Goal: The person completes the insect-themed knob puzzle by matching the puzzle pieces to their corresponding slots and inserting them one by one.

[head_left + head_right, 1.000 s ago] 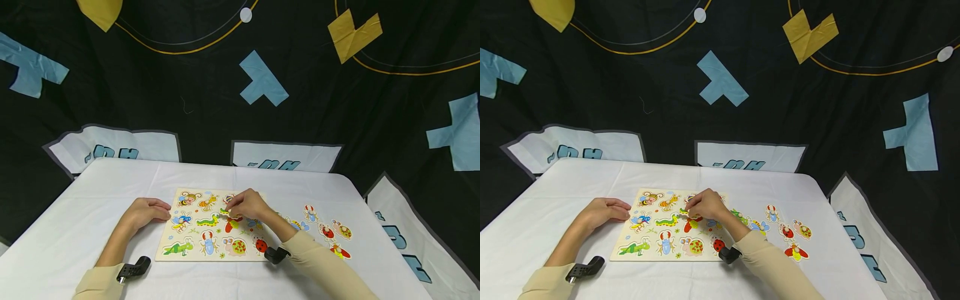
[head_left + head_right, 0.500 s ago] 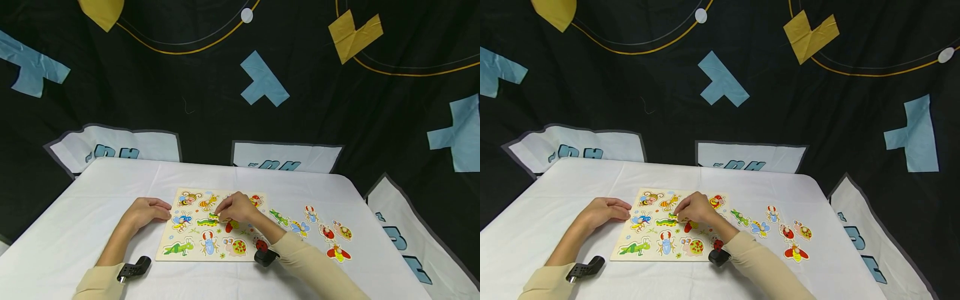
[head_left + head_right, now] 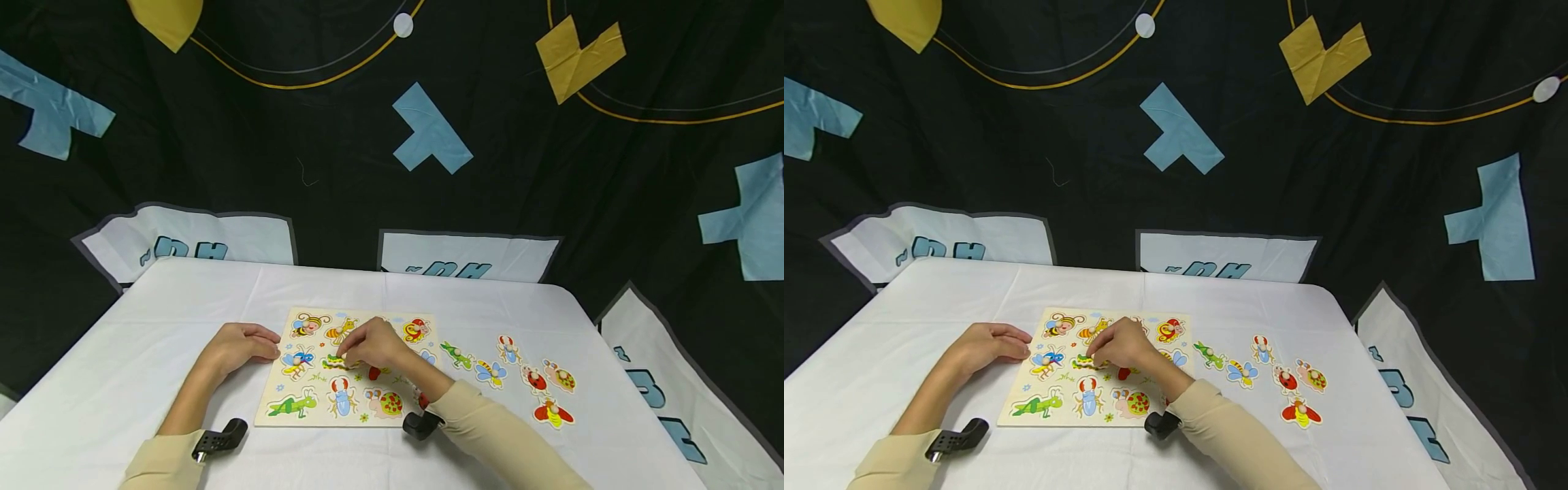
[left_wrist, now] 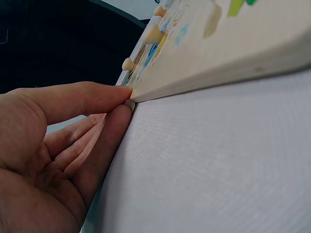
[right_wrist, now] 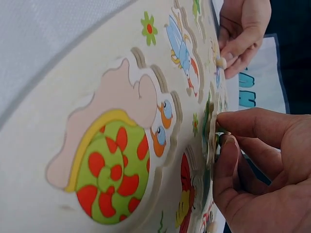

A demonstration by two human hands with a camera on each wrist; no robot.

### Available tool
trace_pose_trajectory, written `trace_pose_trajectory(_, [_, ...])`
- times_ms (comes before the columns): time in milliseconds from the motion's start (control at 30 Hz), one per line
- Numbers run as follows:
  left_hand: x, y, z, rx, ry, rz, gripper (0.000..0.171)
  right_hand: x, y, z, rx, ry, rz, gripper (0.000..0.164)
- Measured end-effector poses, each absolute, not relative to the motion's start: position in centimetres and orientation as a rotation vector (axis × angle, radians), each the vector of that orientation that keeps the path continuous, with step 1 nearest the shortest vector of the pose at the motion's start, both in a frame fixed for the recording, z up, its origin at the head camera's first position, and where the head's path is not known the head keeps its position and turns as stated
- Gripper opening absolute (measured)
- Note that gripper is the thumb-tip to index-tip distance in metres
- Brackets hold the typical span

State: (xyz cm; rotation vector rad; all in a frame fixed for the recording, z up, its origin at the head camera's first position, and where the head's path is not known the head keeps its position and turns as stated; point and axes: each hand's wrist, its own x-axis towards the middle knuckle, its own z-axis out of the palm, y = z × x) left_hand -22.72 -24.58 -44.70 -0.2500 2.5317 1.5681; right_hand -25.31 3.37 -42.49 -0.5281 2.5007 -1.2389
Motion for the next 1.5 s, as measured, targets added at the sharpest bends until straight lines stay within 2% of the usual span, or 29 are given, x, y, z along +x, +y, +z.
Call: trace_pose_trajectory(1500, [-22.8,-24.7,-44.6,-0.240,2.514,1.585,0.038,-25.0,2.7,-43.5,-0.494,2.494,-1.252,0.013])
